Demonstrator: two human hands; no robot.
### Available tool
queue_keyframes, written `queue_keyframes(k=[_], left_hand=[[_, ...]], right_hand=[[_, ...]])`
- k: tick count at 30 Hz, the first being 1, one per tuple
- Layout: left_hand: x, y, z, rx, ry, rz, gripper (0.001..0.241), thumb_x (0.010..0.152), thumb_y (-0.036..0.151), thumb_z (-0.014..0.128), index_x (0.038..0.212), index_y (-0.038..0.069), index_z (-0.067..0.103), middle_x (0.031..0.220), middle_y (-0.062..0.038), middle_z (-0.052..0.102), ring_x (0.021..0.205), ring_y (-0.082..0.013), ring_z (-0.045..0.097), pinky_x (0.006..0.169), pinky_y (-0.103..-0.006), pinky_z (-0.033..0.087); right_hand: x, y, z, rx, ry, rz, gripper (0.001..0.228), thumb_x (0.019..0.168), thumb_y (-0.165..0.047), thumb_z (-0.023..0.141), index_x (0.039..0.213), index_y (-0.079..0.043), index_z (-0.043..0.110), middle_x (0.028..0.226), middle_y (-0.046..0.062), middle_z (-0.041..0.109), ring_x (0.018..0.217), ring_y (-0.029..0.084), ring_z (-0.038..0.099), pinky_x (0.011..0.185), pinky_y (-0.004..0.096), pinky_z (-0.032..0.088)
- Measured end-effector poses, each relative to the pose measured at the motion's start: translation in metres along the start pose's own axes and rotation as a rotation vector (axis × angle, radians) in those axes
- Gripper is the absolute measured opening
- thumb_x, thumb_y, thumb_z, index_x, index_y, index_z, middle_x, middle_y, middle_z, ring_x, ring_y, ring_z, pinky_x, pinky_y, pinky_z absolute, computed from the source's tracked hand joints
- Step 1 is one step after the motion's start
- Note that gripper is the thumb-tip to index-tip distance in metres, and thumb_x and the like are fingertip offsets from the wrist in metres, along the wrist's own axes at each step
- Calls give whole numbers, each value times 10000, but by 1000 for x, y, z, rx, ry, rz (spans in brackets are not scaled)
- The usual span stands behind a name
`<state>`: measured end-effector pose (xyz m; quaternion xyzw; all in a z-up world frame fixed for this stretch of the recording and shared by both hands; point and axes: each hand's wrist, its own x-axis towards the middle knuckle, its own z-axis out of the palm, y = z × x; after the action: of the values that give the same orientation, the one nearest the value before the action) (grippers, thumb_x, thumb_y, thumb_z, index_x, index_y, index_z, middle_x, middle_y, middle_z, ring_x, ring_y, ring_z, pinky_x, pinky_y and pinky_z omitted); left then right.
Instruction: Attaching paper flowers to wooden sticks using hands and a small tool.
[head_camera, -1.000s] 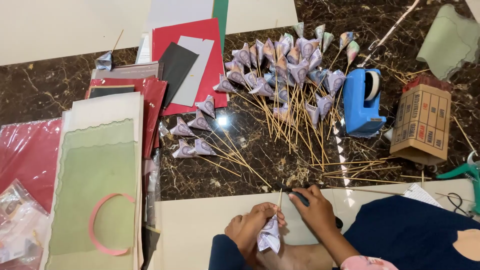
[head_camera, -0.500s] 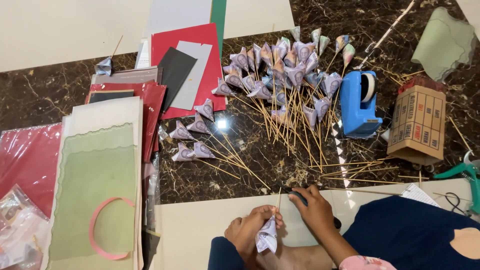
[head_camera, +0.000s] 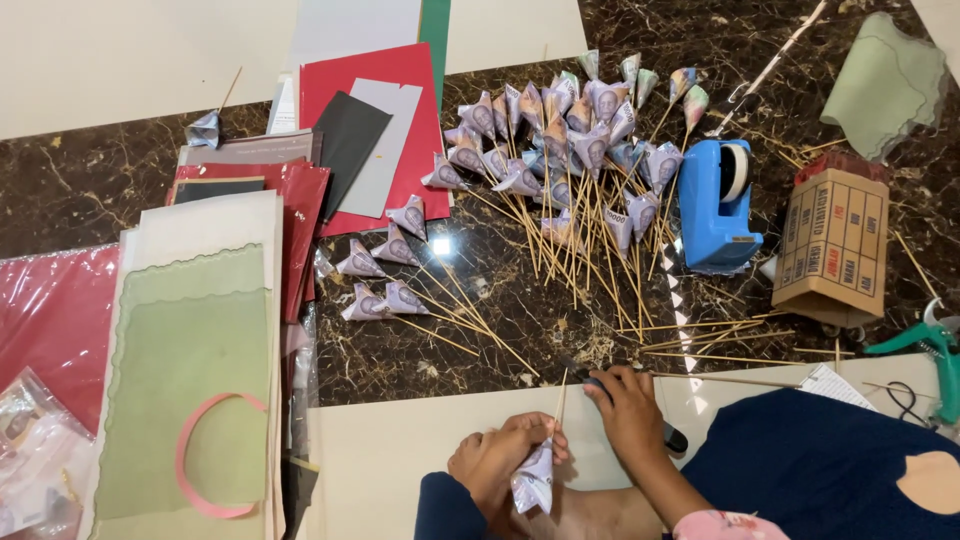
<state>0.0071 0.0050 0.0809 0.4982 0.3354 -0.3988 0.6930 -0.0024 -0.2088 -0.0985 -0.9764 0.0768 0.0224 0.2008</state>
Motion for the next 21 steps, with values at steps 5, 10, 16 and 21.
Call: queue_keyframes(k=[5,10,16,21], left_hand=[[-7,4,2,-13,32,7,235,1029,52,529,1203,-45,653,885,-129,743,778,-181,713,764,-256,587],[13,-10,-8,-70,-87,43,181,1047,24,522,1106,-57,673,879,-137,718,803,-192,702,802,-276,589],[116,-75,-51,-240,-414,45,104,1063,-4,508,1050,-32,607,818,-110,641,698,-179,653,729,-273,583],[148,-86,-68,-369,-859,219,32,1051,14,546,1042,-5,571,764,-120,633,675,-218,667,696,-323,596]], right_hand=[[2,3,1,-10,-51,38,381,920,-526,580,1185,-281,703,1187,-64,624,1049,195,592,777,377,572],[5,-14,-41,201,-128,142,396,984,-447,527,1252,-195,672,1184,5,627,942,219,681,811,366,551],[2,-27,-72,650,-146,346,321,1031,-264,511,1258,-93,660,770,93,684,695,190,677,659,317,550],[5,-39,-85,752,-232,538,433,938,-293,658,1298,-52,660,871,154,726,728,230,680,647,334,523]])
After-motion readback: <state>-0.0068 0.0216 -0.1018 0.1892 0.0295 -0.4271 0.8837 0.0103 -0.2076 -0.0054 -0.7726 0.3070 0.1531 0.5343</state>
